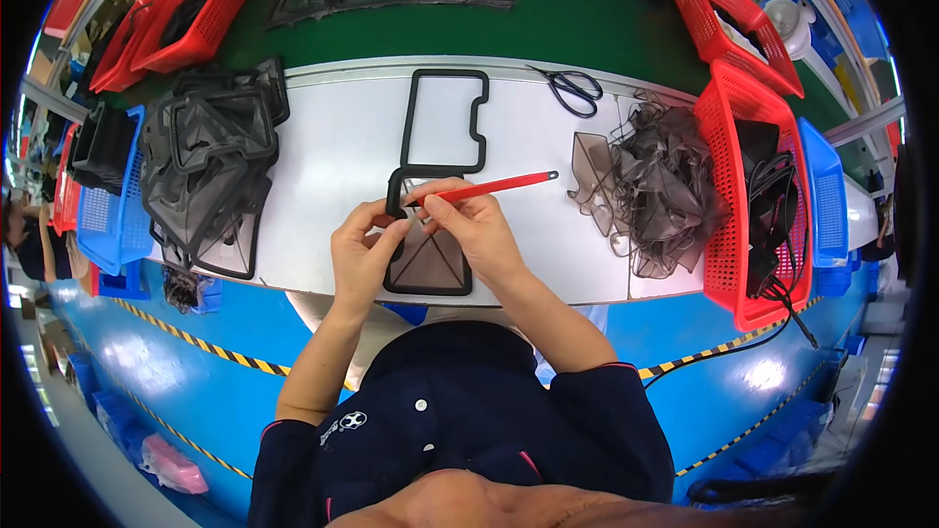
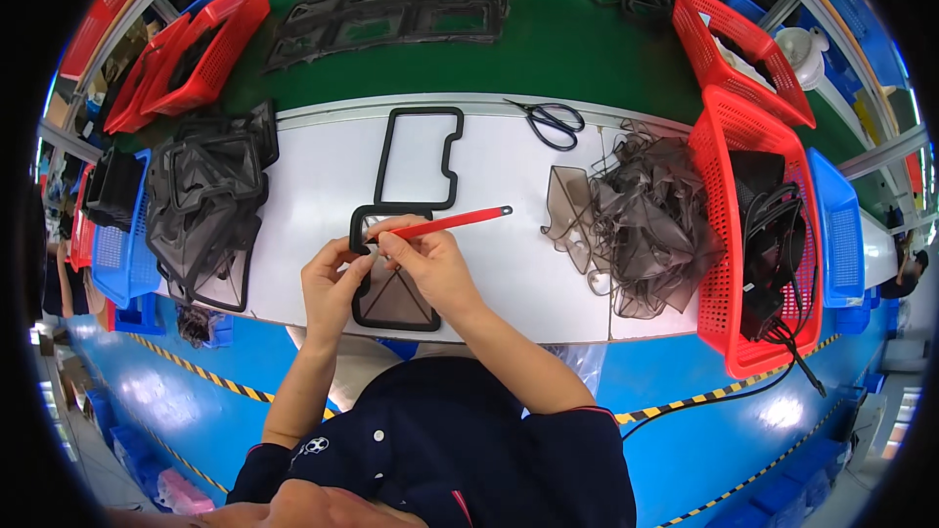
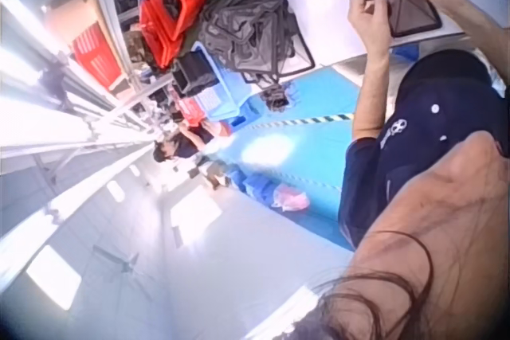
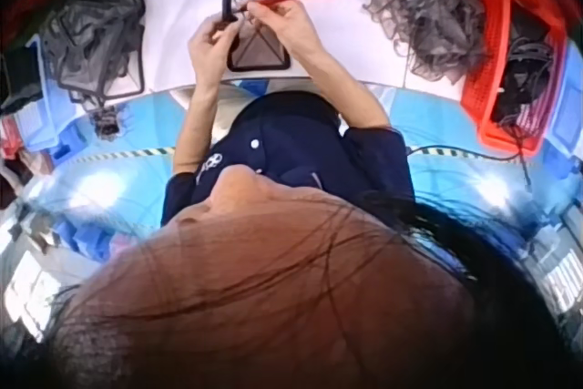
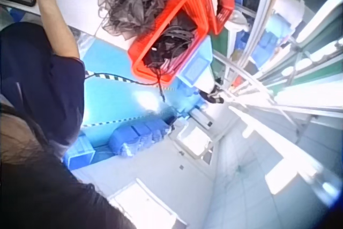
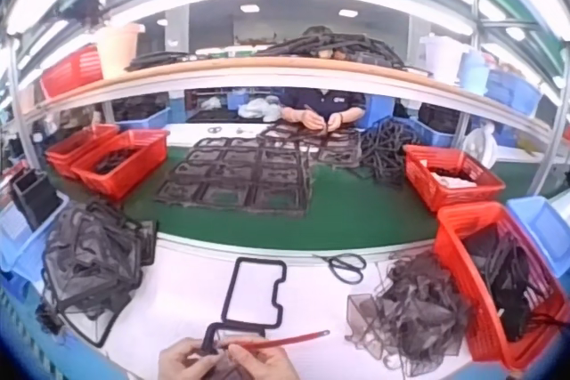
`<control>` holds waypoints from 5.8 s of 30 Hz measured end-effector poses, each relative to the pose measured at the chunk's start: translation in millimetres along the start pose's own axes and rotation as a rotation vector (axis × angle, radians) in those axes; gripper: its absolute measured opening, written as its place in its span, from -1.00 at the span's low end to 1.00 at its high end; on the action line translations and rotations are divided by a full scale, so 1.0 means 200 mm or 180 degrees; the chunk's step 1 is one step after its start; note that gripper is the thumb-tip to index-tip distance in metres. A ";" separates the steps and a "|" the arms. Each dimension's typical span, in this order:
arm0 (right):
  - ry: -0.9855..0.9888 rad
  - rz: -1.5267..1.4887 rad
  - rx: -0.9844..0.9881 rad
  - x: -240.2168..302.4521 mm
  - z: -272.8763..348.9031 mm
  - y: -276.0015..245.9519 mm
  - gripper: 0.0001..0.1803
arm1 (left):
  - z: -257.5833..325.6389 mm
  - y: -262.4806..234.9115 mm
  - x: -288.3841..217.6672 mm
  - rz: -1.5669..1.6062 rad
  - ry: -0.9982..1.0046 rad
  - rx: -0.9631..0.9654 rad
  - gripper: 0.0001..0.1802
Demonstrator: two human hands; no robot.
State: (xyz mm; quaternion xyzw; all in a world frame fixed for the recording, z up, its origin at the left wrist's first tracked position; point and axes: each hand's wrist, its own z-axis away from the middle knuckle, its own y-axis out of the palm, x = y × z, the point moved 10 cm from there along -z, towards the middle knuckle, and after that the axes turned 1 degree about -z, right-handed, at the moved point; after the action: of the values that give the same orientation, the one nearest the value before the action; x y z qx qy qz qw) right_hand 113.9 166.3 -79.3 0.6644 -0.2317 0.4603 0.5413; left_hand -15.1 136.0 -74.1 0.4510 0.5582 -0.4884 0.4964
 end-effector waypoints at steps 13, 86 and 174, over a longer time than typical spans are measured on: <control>0.0033 -0.0043 -0.0037 -0.06 0.01 0.03 -0.84 | 0.02 0.01 0.02 0.0632 -0.0210 0.0083 -0.66; -0.0465 0.3476 -0.0107 0.48 0.10 -0.32 -0.85 | -0.12 0.46 -0.39 -0.3372 0.2513 0.0703 -0.74; -0.1400 0.1978 -0.0045 0.17 0.09 0.18 -0.84 | 0.03 -0.09 0.02 0.0156 -0.0035 -0.0068 -0.74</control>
State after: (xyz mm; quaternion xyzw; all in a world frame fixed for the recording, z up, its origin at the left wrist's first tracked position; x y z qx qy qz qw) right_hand 107.5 145.6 -31.4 0.6417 -0.5360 0.4472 0.3178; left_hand -32.3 127.9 -75.8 0.4566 0.5495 -0.4726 0.5160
